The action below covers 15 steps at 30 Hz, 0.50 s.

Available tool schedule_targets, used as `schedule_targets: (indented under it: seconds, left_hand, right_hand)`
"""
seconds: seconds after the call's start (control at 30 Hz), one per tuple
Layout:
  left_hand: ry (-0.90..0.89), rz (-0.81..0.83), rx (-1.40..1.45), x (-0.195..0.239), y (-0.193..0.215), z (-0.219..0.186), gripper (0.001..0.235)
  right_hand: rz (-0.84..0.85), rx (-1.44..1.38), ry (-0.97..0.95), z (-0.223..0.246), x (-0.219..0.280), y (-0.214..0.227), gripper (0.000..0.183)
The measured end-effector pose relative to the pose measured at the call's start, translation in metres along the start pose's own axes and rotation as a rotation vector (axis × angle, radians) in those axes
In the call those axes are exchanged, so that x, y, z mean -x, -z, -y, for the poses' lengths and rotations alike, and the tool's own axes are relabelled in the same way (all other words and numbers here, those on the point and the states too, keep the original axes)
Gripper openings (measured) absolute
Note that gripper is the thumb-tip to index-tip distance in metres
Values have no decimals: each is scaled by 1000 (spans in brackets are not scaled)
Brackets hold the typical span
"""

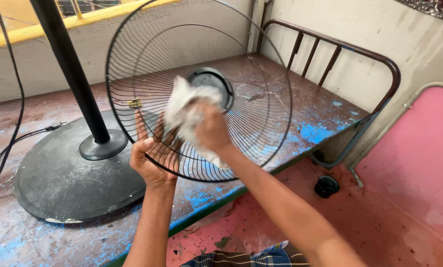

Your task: The person wipes the metal cage of a standing fan with a white cloth. They rotate the cage and wipe different sections, including the center hub and outer rim, while holding the cage with the other hand.

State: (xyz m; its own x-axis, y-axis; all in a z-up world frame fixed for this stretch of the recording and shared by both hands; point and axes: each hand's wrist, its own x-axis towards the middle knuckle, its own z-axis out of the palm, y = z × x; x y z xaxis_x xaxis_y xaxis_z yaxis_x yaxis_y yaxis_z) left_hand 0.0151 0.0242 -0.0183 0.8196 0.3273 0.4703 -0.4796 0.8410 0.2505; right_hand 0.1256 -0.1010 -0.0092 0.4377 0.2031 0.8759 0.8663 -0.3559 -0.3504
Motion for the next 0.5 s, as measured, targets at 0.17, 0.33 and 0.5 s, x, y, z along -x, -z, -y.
schedule_targets:
  seconds: [0.17,0.33,0.5]
  left_hand:
    - [-31,-76,23,0,1,-8,93]
    - [-22,-107,-66,-1,-13,-3,89]
    - [-141,15,72,-18,24,5,89]
  right_hand:
    - [64,72,130,10,-9,12,25]
    - [-21,255,-386,-14,-45,23,23]
    - [311,-33,253,54,33,8,38]
